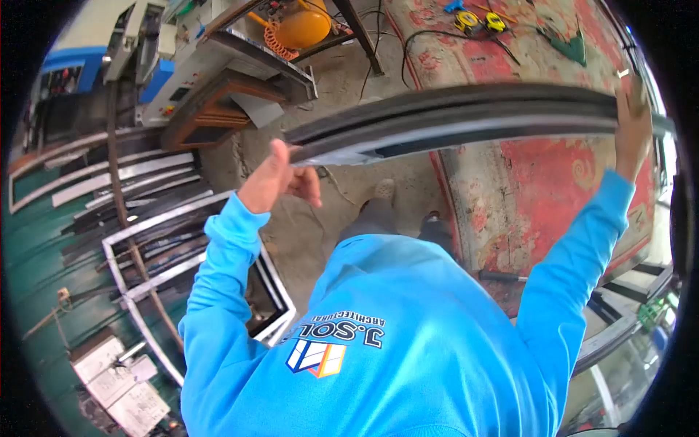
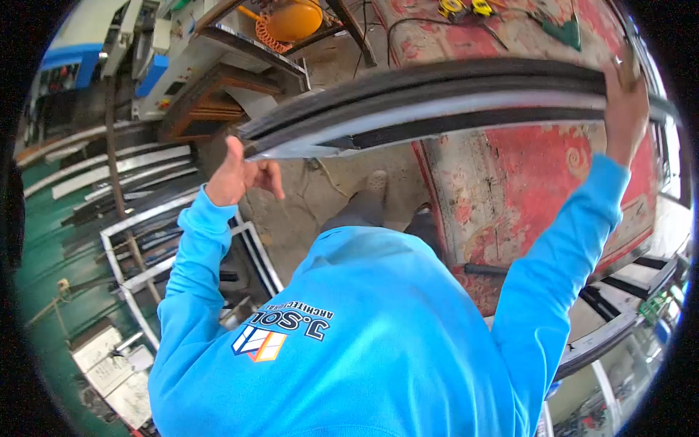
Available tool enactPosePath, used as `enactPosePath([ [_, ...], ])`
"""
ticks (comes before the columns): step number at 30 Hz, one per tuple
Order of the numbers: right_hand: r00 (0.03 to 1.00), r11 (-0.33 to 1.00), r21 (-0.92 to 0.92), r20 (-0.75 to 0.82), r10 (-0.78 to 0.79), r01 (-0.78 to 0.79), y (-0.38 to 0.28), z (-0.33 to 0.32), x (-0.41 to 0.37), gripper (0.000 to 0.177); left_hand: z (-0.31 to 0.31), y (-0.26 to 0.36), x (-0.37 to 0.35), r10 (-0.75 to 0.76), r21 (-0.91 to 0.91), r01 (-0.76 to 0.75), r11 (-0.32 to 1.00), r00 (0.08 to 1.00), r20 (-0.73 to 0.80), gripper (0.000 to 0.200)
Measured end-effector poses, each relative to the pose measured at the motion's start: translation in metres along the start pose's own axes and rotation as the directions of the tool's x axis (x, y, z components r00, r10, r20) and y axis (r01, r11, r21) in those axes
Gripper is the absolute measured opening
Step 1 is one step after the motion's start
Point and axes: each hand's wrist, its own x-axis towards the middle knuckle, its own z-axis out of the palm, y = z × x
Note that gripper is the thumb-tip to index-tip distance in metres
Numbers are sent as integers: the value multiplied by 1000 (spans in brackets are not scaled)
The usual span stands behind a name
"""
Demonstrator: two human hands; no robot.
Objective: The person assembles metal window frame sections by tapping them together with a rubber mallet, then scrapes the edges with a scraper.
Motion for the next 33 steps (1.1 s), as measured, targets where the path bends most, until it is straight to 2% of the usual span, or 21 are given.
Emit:
enactPosePath([
  [1, 994, 989, 102, -28, -104, 107, 7, -4, -5, 53, 3, -3, 2, 46, -36, -47, 998, 999, -19, 107],
  [2, 999, 994, 103, 26, -42, 39, 26, -7, -4, 48, -1, -15, 6, 61, -76, -63, 995, 998, -26, 107],
  [3, 996, 995, 97, 90, 23, -32, 32, -11, -5, 43, -7, -30, 8, 118, -133, -114, 985, 993, 22, 90],
  [4, 999, 1000, 28, 49, -15, 14, 16, -16, -12, 39, -12, -47, 11, 175, -190, -160, 969, 983, 64, 73],
  [5, 998, 998, -41, 7, -55, 55, 0, -23, -20, 35, -18, -65, 17, 180, -230, -163, 959, 982, 52, 73],
  [7, 938, 926, -156, 118, -327, 343, 31, -32, -13, 33, -29, -106, 41, 40, -59, -38, 997, 999, 22, 70],
  [8, 975, 970, -104, 67, -212, 218, 25, -31, -17, 33, -34, -132, 56, 39, -96, -37, 995, 999, 21, 70],
  [9, 996, 995, -49, 25, -83, 84, 17, -29, -19, 34, -37, -159, 72, 49, 61, -45, 997, 996, -74, 66],
  [10, 999, 979, 196, 13, 47, -49, -13, -26, -25, 43, -39, -183, 87, 73, 223, -36, 974, 984, -160, 63],
  [11, 999, 984, 176, 25, 34, -38, -17, -28, -24, 43, -38, -200, 100, 66, 200, -36, 979, 987, -147, 63],
  [13, 930, 904, 241, 199, 311, -354, -15, -39, -23, 47, -28, -223, 123, 92, 260, -30, 965, 969, -228, 62],
  [14, 930, 911, 218, 198, 310, -350, -13, -41, -23, 47, -21, -232, 130, 87, 246, -34, 969, 974, -210, 62],
  [17, 996, 996, 91, 88, 6, -14, -3, -33, -21, 39, -10, -238, 149, 139, 297, -70, 952, 966, -220, 62],
  [18, 997, 990, -132, 54, -50, 57, 0, -31, -16, 34, -8, -237, 153, 184, 300, -117, 947, 961, -206, 63],
  [21, 969, 952, -207, 147, -199, 227, 7, -36, -15, 31, -4, -242, 163, 244, 334, -178, 925, 956, -166, 65],
  [23, 988, 981, -158, 122, -96, 115, 5, -38, -16, 33, -2, -242, 169, 260, 360, -195, 912, 955, -142, 65],
  [26, 965, 908, -346, 188, -181, 237, 20, -44, -12, 34, -4, -241, 178, 139, 254, -114, 960, 987, -80, 61],
  [29, 981, 947, -318, 191, 18, 44, 14, -46, -9, 36, 3, -260, 203, 215, 339, -188, 922, 976, -41, 55],
  [31, 833, 684, -476, 322, -449, 553, 32, -53, 1, 38, 4, -245, 203, 129, 40, -129, 991, 992, 10, 49],
  [32, 813, 633, -513, 324, -483, 580, 40, -54, 4, 38, 0, -231, 195, 51, -148, -41, 988, 997, 66, 45],
  [33, 812, 631, -514, 327, -483, 581, 42, -54, 6, 38, 1, -228, 191, 50, -150, -40, 988, 996, 68, 45],
])
